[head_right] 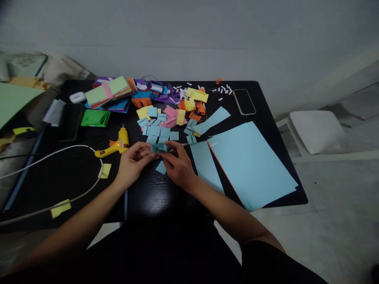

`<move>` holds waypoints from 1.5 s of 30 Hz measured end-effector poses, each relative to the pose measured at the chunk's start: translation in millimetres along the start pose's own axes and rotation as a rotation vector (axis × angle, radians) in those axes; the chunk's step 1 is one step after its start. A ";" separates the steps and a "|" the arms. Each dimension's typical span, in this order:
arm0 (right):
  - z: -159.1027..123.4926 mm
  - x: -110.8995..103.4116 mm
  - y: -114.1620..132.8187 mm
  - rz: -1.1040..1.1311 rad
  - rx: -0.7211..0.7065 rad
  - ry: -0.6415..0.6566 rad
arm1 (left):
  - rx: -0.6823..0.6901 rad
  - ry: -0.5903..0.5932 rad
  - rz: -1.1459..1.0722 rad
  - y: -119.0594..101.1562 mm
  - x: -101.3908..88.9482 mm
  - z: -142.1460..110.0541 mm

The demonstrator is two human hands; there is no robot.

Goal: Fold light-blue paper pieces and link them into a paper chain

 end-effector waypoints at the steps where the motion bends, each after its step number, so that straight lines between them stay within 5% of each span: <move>1: 0.1 -0.2 0.0 -0.004 -0.005 -0.004 | 0.004 0.012 0.004 -0.1 0.9 -0.8; 14: 3.5 -1.5 2.5 0.055 0.065 0.000 | 0.061 -0.078 0.090 0.7 0.0 -1.5; 20: 0.0 4.5 -0.6 0.358 0.315 -0.036 | 0.062 -0.091 0.146 0.4 -1.5 -1.9; 29: -1.7 14.9 -15.4 0.599 0.648 0.097 | 0.110 -0.044 0.222 4.3 -2.2 -3.1; 45: -1.0 19.6 -31.3 0.803 0.844 0.108 | 0.122 0.043 0.173 0.8 1.2 -2.4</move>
Point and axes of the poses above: each hand's wrist, its own z-axis towards the middle knuckle, its own x-axis out of the palm, y = z × x, the point moved 4 cm from there along z, towards the middle knuckle, and after that the axes turned 3 degrees about x, right-handed, at the moved point
